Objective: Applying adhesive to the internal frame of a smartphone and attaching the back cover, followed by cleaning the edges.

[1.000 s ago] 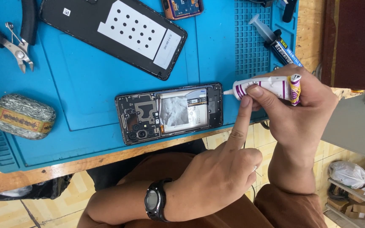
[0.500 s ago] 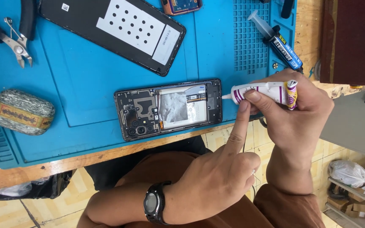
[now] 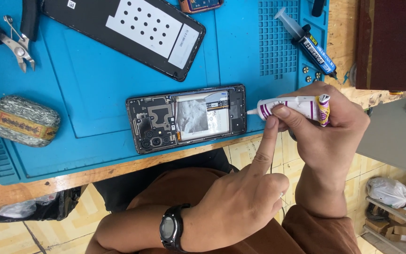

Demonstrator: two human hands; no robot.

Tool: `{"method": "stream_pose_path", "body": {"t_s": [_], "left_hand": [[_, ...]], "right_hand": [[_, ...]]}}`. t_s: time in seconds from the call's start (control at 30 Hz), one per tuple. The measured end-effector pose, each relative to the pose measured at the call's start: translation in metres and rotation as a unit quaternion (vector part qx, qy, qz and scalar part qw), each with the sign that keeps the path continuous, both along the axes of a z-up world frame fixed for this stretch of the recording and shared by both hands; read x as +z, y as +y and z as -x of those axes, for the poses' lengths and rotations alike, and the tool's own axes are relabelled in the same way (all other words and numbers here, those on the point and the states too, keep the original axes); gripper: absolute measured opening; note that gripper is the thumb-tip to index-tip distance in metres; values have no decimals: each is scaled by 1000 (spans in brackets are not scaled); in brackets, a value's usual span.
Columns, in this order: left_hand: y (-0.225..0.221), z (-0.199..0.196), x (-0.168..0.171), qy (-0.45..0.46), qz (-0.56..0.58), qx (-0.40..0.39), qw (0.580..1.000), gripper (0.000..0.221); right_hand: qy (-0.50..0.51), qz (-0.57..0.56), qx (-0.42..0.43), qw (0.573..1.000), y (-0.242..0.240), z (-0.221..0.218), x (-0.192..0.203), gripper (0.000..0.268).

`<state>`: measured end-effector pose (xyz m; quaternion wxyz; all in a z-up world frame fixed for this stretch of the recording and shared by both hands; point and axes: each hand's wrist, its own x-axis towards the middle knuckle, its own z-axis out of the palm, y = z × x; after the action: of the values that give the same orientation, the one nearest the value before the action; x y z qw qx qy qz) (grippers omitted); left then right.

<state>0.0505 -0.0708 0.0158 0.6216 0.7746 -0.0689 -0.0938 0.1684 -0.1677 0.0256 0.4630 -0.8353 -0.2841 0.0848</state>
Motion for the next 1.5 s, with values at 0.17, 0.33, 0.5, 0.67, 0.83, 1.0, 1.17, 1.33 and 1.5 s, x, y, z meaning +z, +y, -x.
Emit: {"method": "stream_pose_path", "body": {"t_s": [0.17, 0.33, 0.5, 0.67, 0.83, 1.0, 1.17, 1.33, 1.5], "left_hand": [[-2, 3, -1, -5, 7, -5, 1000, 20], [-8, 9, -6, -57, 1, 35, 998, 25], [-6, 8, -1, 5, 18, -9, 1000, 20], [-5, 10, 2, 26, 22, -26, 999, 20], [-6, 14, 2, 32, 52, -25, 998, 19], [-7, 17, -1, -8, 30, -29, 999, 18], [-8, 23, -4, -25, 30, -29, 999, 19], [-8, 29, -7, -36, 26, -24, 999, 19], [-2, 30, -5, -52, 42, -18, 998, 22]], "right_hand": [[-5, 5, 5, 1000, -3, 2, 0, 15], [-8, -1, -1, 1000, -6, 5, -2, 15], [-5, 10, -16, 1000, -9, 10, -2, 16], [-6, -1, -15, 1000, -11, 12, -4, 17], [-8, -4, -10, 1000, -13, 14, -3, 16], [-14, -6, -10, 1000, -15, 16, -5, 17], [-23, 0, -18, 1000, -20, 20, -9, 19], [-39, 2, -20, 999, -21, 24, -11, 19], [-47, 8, -28, 998, -19, 26, -11, 20]]}}
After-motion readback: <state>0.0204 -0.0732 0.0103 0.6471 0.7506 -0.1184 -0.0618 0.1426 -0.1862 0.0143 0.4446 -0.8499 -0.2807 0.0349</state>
